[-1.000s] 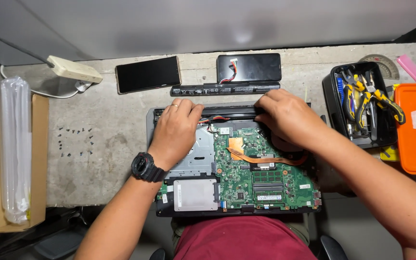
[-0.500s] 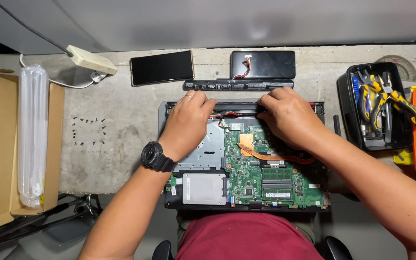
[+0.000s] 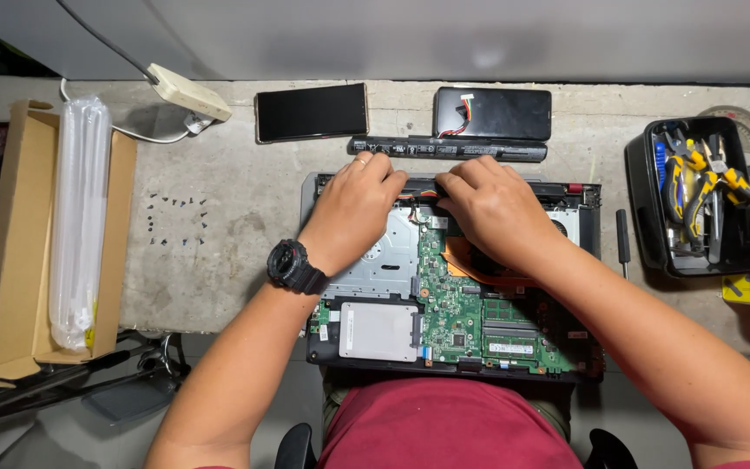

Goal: The person removes an internal battery from a laptop, unpacks a replacement battery from bubble wrap, and attempts to install the new battery into the laptop chassis.

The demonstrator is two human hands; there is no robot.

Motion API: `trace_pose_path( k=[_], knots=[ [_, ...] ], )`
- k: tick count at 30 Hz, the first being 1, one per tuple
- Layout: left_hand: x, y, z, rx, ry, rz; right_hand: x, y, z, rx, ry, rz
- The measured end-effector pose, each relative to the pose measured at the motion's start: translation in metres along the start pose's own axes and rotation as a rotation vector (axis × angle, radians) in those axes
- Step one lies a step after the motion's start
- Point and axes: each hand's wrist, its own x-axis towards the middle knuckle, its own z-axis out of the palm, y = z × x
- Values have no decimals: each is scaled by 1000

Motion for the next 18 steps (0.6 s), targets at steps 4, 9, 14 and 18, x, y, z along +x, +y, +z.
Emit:
trace_pose_path(
  k=[4, 9, 14, 18],
  knots=[
    [-2, 4, -2, 13, 33, 14, -1, 2, 1, -21, 36, -25],
    [2, 3, -1, 86, 104, 54, 3, 3, -12, 148, 41, -32],
    [-1, 5, 2, 65, 99, 35, 2, 5, -10, 192, 18, -7],
    [-4, 6, -1, 17, 86, 7, 3, 6, -9, 199, -5, -3]
  ],
)
